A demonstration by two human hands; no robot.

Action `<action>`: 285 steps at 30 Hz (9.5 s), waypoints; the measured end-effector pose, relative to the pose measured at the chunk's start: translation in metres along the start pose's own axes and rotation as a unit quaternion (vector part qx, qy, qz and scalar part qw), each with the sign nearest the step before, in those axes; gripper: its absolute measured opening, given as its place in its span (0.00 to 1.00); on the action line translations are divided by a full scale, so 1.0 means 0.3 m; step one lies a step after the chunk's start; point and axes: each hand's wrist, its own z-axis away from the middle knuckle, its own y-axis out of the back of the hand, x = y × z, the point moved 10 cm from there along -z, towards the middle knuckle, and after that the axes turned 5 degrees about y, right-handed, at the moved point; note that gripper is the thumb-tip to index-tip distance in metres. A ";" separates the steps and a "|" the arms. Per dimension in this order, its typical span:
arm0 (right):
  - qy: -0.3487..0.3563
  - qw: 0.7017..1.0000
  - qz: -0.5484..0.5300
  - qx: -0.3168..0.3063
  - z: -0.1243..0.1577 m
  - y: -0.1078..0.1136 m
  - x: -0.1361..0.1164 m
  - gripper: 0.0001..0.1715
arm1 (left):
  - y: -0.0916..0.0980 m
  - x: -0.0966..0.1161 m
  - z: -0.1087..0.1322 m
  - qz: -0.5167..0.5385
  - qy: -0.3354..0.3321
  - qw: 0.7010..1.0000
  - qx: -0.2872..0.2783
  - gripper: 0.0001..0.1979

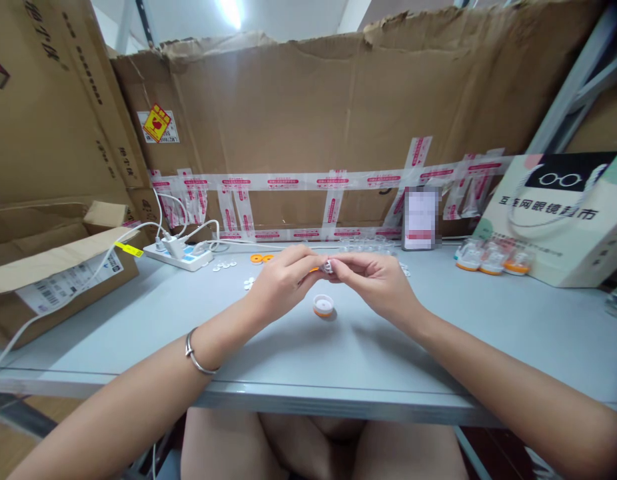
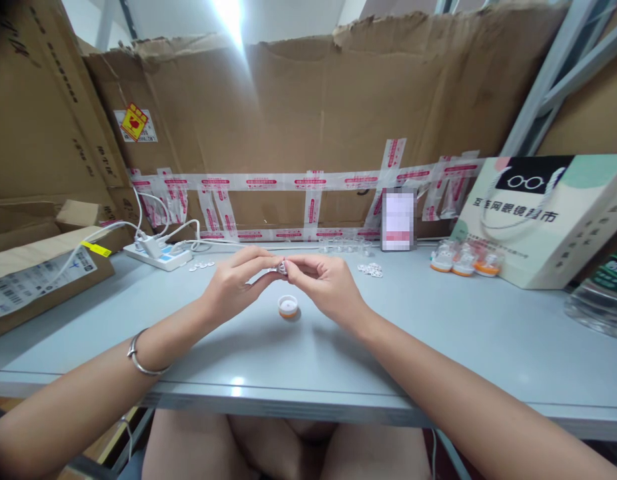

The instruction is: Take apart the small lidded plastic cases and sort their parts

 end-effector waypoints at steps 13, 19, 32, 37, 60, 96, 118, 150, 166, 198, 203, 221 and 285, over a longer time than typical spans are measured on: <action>0.021 0.996 0.082 0.011 0.008 0.005 -0.004 0.14 | -0.038 0.011 0.018 -0.046 -0.009 0.999 -0.017 0.06; -0.026 0.999 0.028 0.022 0.007 0.004 0.039 0.14 | -0.045 0.008 0.027 -0.054 -0.007 0.998 -0.009 0.05; -0.198 0.975 -0.095 0.027 0.012 -0.005 0.164 0.09 | -0.062 -0.009 0.040 -0.036 -0.012 0.999 -0.022 0.04; -0.272 0.956 -0.112 -0.004 0.028 -0.021 0.208 0.06 | -0.096 -0.010 0.054 -0.044 -0.029 0.997 -0.059 0.04; -0.128 0.931 0.337 0.060 -0.099 0.318 0.332 0.09 | -0.029 -0.147 0.029 0.086 0.146 0.986 0.002 0.07; 0.086 0.988 0.118 0.047 -0.010 0.029 -0.073 0.08 | -0.053 -0.164 0.050 0.391 0.317 0.863 0.045 0.08; 0.043 0.993 0.107 0.021 -0.010 0.024 -0.031 0.12 | -0.046 -0.141 0.027 0.247 0.228 0.942 -0.016 0.08; -0.132 0.986 -0.085 0.061 0.008 0.019 0.115 0.11 | -0.058 0.023 0.055 -0.138 -0.087 0.986 -0.019 0.05; -0.038 0.996 0.065 0.045 0.001 0.031 0.054 0.13 | -0.077 -0.082 0.027 -0.037 0.076 0.994 -0.066 0.05; -0.150 0.986 -0.066 0.024 -0.005 0.008 0.145 0.12 | -0.032 -0.049 0.023 0.046 0.032 0.998 -0.011 0.04; -0.157 0.982 -0.012 0.106 -0.046 0.156 0.205 0.11 | -0.012 -0.123 0.019 0.089 0.123 0.988 0.023 0.02; -0.170 0.945 0.268 0.085 -0.082 0.349 0.389 0.09 | -0.033 -0.175 0.034 0.135 0.157 0.978 0.004 0.05; -0.114 0.938 0.154 -0.290 0.056 -0.096 0.211 0.25 | -0.291 -0.136 0.188 0.170 0.251 0.872 -0.385 0.17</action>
